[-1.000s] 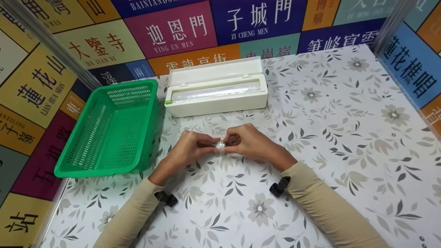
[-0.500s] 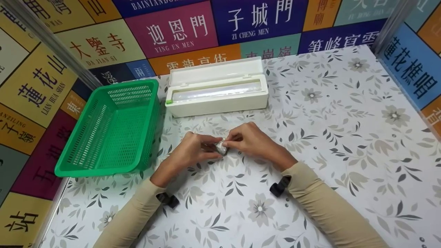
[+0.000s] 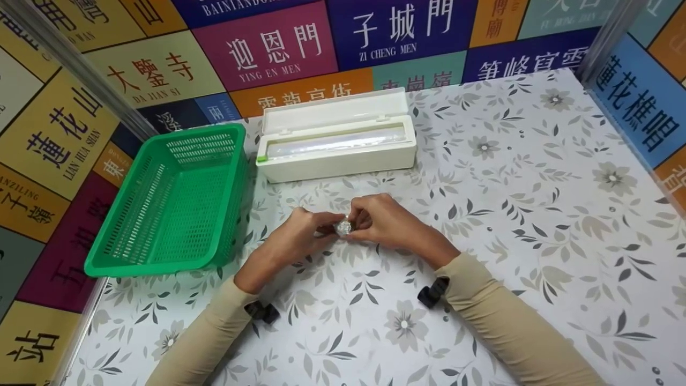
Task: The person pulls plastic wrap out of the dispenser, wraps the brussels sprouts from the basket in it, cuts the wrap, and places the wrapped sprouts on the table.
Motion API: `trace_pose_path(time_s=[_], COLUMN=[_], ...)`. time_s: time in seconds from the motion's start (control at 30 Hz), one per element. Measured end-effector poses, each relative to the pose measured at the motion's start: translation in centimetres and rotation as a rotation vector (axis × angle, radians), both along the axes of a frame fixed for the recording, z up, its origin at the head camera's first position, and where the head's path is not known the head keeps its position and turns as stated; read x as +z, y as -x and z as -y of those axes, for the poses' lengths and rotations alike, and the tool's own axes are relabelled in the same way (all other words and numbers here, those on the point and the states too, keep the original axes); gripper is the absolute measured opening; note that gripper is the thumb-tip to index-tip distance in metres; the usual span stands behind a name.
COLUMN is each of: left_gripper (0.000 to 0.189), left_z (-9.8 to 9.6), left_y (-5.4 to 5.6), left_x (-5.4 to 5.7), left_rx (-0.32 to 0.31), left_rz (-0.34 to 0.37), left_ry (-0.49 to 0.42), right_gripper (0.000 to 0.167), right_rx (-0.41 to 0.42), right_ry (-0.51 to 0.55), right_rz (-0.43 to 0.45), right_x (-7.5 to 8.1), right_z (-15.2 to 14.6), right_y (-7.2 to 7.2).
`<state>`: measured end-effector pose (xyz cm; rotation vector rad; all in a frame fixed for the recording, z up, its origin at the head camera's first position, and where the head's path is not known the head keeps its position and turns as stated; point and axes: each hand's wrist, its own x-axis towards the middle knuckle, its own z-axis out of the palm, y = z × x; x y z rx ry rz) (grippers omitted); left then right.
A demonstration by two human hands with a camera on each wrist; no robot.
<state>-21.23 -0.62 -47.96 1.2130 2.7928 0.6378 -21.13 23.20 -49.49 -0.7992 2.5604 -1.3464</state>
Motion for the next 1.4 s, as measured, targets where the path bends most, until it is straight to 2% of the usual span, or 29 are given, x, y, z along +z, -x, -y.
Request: trace_pose_path(time_s=[0.13,0.23,0.33,0.43,0.57,0.67,0.83,0.97,1.07,1.17,1.23,1.4], left_gripper=[0.022,0.024,0.030,0.034,0.028,0.027,0.023,0.022,0.021,0.016,0.014,0.016], left_z=[0.3,0.6,0.9,1.1,0.9,0.8,1.0,1.0,1.0,1.1,1.1,1.4], left_y=[0.3,0.5,0.7,0.9,1.0,1.0,1.0,0.9,0.9,0.8,0.9,1.3], left_x=[-0.2,-0.2,0.0,-0.3,-0.9,-1.0,-0.8,-0.8,-0.6,-0.4,-0.2,-0.6], left_rx=[0.002,-0.029,-0.061,-0.037,0.014,-0.005,-0.047,-0.055,-0.071,-0.070,-0.047,0.042], left_rz=[0.040,0.079,0.152,0.225,0.266,0.258,0.191,0.165,0.172,0.244,0.298,0.438], left_ry=[-0.056,-0.101,-0.154,-0.217,-0.288,-0.303,-0.283,-0.277,-0.271,-0.289,-0.317,-0.412], right_gripper=[0.024,0.022,0.023,0.024,0.019,0.012,0.010,0.010,0.026,0.045,0.050,0.042], right_rx=[0.008,0.013,0.015,0.026,0.033,0.019,0.007,-0.001,-0.031,-0.035,-0.018,0.056], right_ry=[-0.008,-0.022,-0.027,-0.018,-0.002,0.011,0.058,0.099,0.116,0.089,0.063,0.041], right_rz=[-0.003,-0.012,-0.005,0.015,-0.004,-0.035,-0.020,0.042,0.140,0.231,0.249,0.204], right_x=[0.0,0.0,-0.1,0.0,-0.1,-0.2,-0.5,-0.6,-0.6,-0.6,-0.6,-0.5], right_z=[0.0,-0.2,-0.3,-0.5,-0.7,-0.7,-0.9,-1.0,-1.0,-1.0,-1.0,-1.0], right_y=[-0.1,-0.1,0.0,0.2,0.3,0.4,0.5,0.5,0.5,0.3,0.3,0.3])
